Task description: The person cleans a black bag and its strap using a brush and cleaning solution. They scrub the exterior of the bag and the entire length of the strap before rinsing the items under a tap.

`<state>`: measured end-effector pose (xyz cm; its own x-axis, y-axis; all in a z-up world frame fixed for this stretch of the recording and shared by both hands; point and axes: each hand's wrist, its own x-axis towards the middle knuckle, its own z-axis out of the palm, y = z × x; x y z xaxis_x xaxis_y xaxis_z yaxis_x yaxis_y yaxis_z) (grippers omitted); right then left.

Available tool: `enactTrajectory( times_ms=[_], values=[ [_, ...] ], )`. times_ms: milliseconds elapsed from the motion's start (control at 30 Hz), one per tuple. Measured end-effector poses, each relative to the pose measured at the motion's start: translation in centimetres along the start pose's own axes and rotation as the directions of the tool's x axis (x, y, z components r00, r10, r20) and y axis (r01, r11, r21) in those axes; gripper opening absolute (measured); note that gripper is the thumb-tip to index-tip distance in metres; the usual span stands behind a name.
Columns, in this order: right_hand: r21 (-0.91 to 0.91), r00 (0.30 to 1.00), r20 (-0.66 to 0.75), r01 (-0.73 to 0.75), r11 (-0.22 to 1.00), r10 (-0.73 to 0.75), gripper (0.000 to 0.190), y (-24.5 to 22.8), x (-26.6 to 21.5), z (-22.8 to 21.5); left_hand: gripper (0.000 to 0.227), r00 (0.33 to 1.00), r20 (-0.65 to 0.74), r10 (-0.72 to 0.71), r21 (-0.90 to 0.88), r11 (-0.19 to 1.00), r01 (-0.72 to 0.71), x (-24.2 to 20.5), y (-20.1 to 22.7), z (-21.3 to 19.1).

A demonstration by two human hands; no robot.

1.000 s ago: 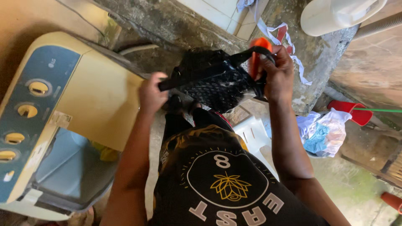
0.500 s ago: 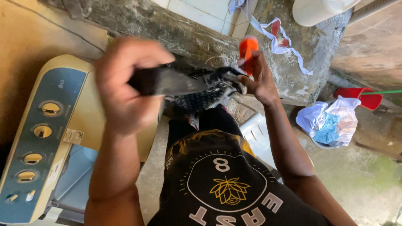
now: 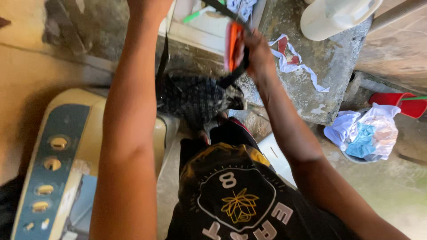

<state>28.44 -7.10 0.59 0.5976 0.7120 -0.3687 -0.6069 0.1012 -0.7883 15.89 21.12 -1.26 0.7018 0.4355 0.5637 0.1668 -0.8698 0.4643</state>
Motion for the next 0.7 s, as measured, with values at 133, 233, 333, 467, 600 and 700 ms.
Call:
enactTrajectory(
  times_ms=[133, 233, 333, 467, 600, 700],
  values=[
    [0.314, 0.957, -0.16, -0.185, 0.931, 0.243, 0.018, 2.1, 11.8, -8.3, 0.061, 0.926, 0.03, -0.376, 0.108, 0.922, 0.371, -3.5, -5.5, 3.5],
    [0.287, 0.905, -0.319, -0.19, 0.939, 0.281, 0.016, 6.1, 15.3, -15.3, 0.076, 0.594, 0.21, -0.777, 0.161, 0.627, 0.762, -11.2, -3.8, 0.7],
    [0.044, 0.95, -0.278, -0.138, 0.99, 0.144, 0.014, 9.6, 15.3, -18.3, 0.069, 0.687, 0.042, -0.725, 0.124, 0.686, 0.717, -18.8, 0.4, -2.9],
    [-0.318, 0.976, -0.199, 0.018, 0.948, -0.085, 0.01, 9.9, 15.9, -17.8, 0.079, 0.39, 0.073, -0.918, 0.078, 0.396, 0.915, -26.2, 5.4, -2.3],
    [-0.734, 0.965, -0.058, 0.131, 0.666, -0.254, 0.013, 8.6, 17.1, -15.5, 0.09, 0.364, 0.107, -0.925, 0.053, 0.371, 0.927, -30.0, 4.1, 1.0],
    [-0.889, 0.964, 0.039, 0.154, 0.43, -0.263, 0.015, 8.8, 16.7, -14.8, 0.081, 0.313, 0.125, -0.942, 0.138, 0.329, 0.934, -31.9, 1.4, 3.9]
  ],
)
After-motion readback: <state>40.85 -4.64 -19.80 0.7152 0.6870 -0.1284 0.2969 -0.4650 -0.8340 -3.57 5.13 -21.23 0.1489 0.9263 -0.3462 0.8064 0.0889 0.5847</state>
